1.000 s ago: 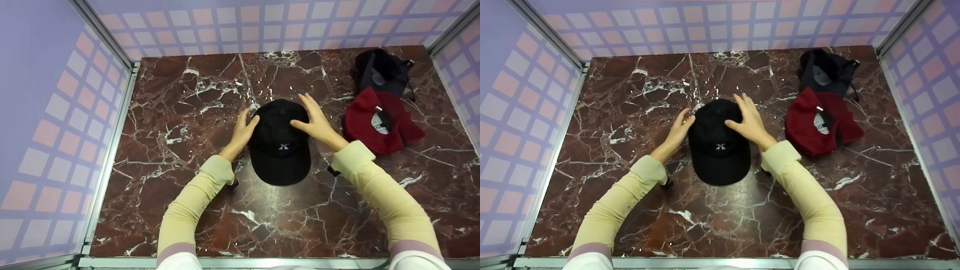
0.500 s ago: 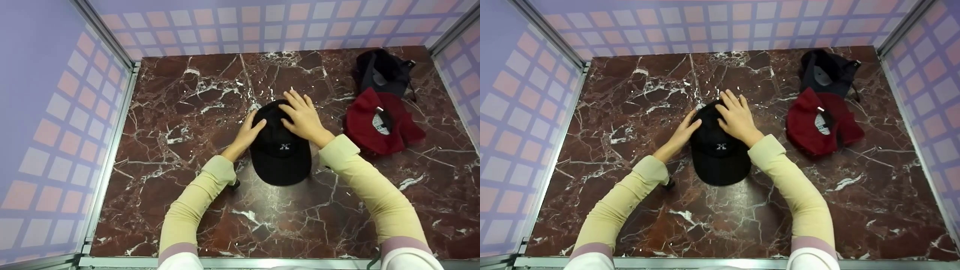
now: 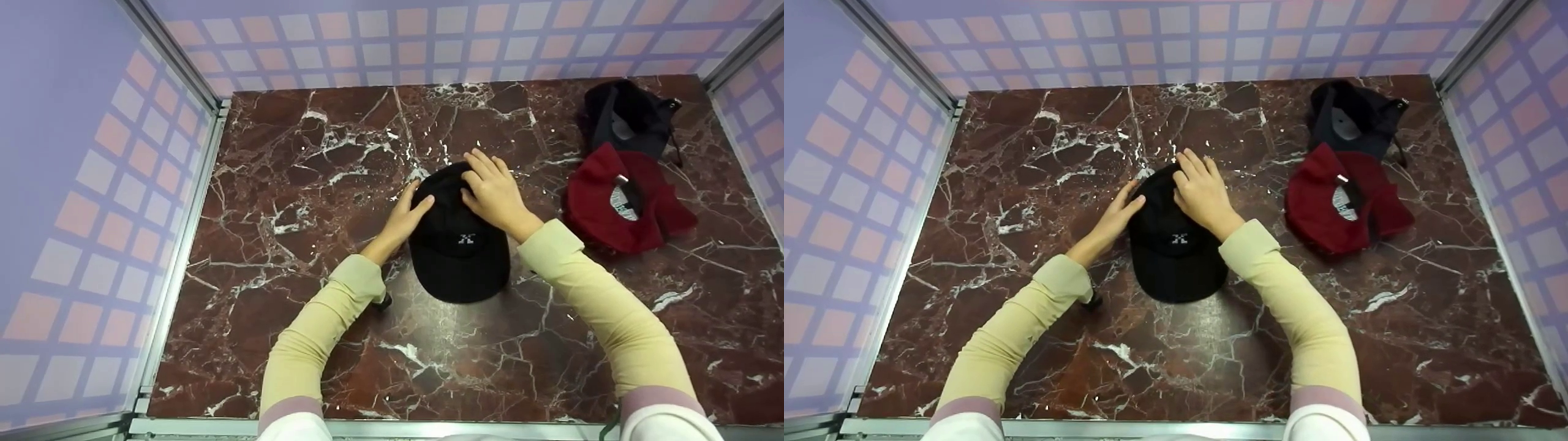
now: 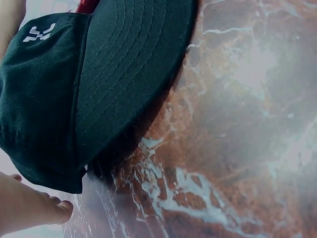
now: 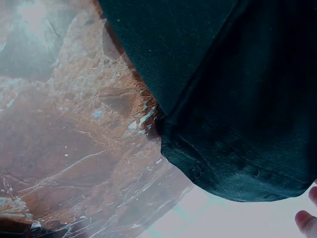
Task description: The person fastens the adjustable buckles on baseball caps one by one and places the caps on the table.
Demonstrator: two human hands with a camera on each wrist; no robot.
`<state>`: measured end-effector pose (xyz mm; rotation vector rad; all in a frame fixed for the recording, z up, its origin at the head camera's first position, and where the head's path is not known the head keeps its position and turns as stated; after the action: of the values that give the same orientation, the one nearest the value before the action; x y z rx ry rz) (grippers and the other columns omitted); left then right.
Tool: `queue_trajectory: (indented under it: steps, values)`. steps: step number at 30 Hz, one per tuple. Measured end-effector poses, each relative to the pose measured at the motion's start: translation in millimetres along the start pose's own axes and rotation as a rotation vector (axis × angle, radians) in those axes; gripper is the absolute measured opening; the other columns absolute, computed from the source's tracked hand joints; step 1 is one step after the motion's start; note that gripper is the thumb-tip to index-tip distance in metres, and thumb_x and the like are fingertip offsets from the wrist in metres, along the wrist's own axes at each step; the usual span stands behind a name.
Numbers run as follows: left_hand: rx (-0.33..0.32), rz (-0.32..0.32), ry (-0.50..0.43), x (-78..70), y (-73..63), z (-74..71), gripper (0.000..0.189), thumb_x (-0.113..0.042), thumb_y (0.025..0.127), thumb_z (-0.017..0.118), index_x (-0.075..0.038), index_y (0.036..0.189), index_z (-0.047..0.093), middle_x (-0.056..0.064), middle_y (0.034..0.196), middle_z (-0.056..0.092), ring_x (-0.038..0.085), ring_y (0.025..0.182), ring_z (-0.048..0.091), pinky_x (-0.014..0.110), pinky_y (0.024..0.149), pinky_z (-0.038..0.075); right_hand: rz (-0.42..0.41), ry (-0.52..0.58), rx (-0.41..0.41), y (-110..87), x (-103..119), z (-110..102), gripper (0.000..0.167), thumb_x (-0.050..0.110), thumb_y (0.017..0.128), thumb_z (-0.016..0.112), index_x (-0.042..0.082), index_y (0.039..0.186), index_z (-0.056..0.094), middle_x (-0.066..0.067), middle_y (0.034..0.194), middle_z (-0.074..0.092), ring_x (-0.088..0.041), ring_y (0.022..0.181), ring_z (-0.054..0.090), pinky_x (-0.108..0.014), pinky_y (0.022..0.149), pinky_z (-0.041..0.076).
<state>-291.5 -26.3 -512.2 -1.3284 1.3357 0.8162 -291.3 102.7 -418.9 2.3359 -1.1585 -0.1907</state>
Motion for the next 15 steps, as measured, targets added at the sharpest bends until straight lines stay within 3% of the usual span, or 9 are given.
queue_trajectory:
  steps: [4,7,11,15]
  values:
    - [0.014,-0.008,-0.026,0.5,-0.2,1.5,0.062,-0.034,0.088,0.048,-0.011,0.140,0.023,0.007,0.145,0.023,0.020,0.133,0.022,0.035,0.108,0.018,-0.012,0.019,0.004,1.1,1.1,2.3,0.020,0.011,0.075,0.060,-0.004,0.089,0.056,-0.023,0.111,0.058,-0.034,0.106,0.055,-0.047,0.087,0.040]
    - [0.021,-0.011,-0.038,-0.1,-0.6,2.3,0.062,-0.033,0.088,0.048,-0.012,0.140,0.022,0.007,0.145,0.025,0.020,0.132,0.024,0.035,0.108,0.019,-0.043,0.030,-0.008,1.8,2.9,3.4,0.019,0.009,0.074,0.059,-0.003,0.087,0.054,-0.021,0.091,0.064,-0.033,0.084,0.061,-0.044,0.076,0.044]
    - [0.033,-0.009,-0.024,-1.6,-1.6,3.2,0.061,-0.034,0.088,0.048,-0.014,0.140,0.022,0.005,0.145,0.024,0.019,0.132,0.024,0.034,0.108,0.018,-0.061,0.037,0.009,2.4,3.0,4.0,0.017,0.010,0.073,0.058,0.001,0.085,0.050,-0.015,0.063,0.059,-0.033,0.056,0.055,-0.043,0.055,0.043]
    - [0.069,0.010,-0.007,-3.9,-2.4,6.6,0.062,-0.033,0.089,0.048,-0.013,0.141,0.021,0.004,0.146,0.023,0.018,0.134,0.021,0.033,0.108,0.017,-0.054,0.071,0.087,4.2,0.2,6.2,0.017,0.013,0.072,0.058,0.004,0.082,0.047,-0.011,0.051,0.052,-0.030,0.044,0.048,-0.044,0.044,0.040]
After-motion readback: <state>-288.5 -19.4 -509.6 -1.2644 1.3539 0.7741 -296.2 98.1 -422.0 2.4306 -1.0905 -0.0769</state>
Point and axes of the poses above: each hand's wrist, its own y-axis towards the middle knuckle, its own z-axis out of the palm, x = y × z, the point moved 10 cm from there along y, towards the middle knuckle
